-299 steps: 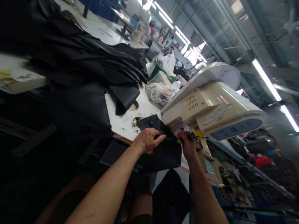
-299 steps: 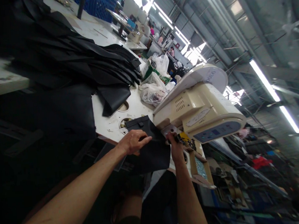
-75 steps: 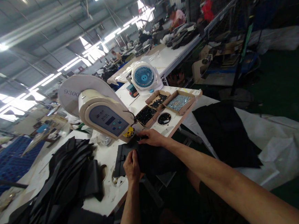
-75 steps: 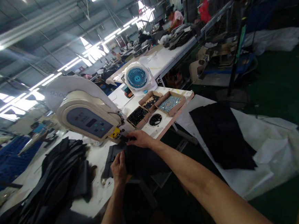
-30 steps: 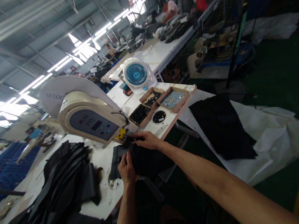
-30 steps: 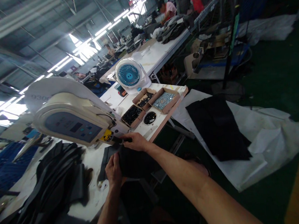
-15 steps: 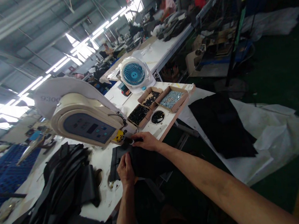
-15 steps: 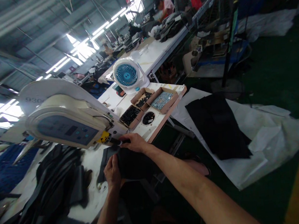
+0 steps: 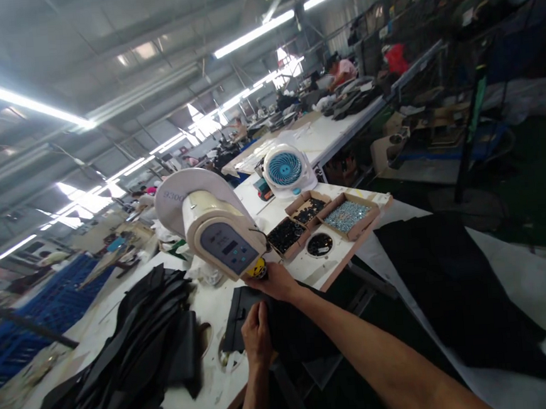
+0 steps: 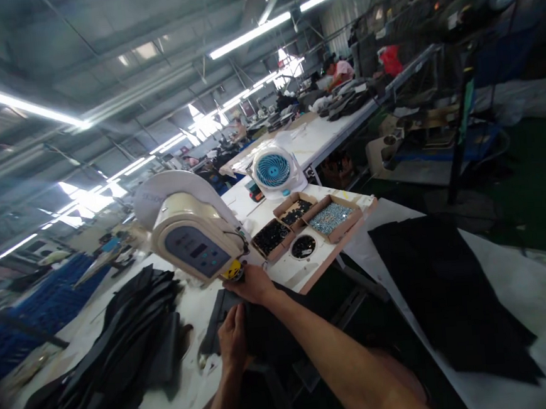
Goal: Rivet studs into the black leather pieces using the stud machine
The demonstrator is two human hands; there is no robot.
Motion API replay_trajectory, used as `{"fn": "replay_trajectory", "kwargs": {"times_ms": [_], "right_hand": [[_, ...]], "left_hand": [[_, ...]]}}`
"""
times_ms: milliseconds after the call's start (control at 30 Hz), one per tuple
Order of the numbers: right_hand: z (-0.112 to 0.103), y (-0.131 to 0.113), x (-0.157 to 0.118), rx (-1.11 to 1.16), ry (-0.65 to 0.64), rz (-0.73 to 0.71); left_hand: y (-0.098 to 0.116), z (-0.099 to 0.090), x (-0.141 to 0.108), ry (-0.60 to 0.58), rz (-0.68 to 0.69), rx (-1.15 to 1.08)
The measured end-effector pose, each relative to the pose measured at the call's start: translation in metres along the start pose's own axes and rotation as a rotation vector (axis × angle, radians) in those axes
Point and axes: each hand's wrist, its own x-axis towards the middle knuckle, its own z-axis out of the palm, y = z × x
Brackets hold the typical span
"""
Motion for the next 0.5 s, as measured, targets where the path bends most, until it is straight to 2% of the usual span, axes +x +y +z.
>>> {"fn": "replay_trajectory", "kwargs": {"times_ms": [67, 200, 267, 333, 433, 500], "right_hand": [[0.001, 0.000, 0.009, 0.090, -0.072, 0.094], [-0.007, -0.004, 0.024, 0.254, -0.376, 0.160], [-0.007, -0.004, 0.026, 0.265, -0.419, 0.158], [-0.002, -0.002, 0.023, 0.249, -0.301, 0.107], [0.014, 0.005, 0.017, 0.233, 0.002, 0.004], [0.023, 0.009, 0.012, 0.202, 0.136, -0.008]], "left_hand": [[0.001, -0.001, 0.000, 0.014, 0.019, 0.001], [0.003, -0.002, -0.001, 0.021, 0.024, -0.013], [0.003, -0.003, -0.002, 0.013, 0.026, -0.014], [0.003, -0.003, -0.002, 0.014, 0.034, -0.011], [0.003, -0.003, -0.002, 0.016, 0.043, -0.015], [0.002, -0.003, -0.002, 0.016, 0.042, -0.029]]}}
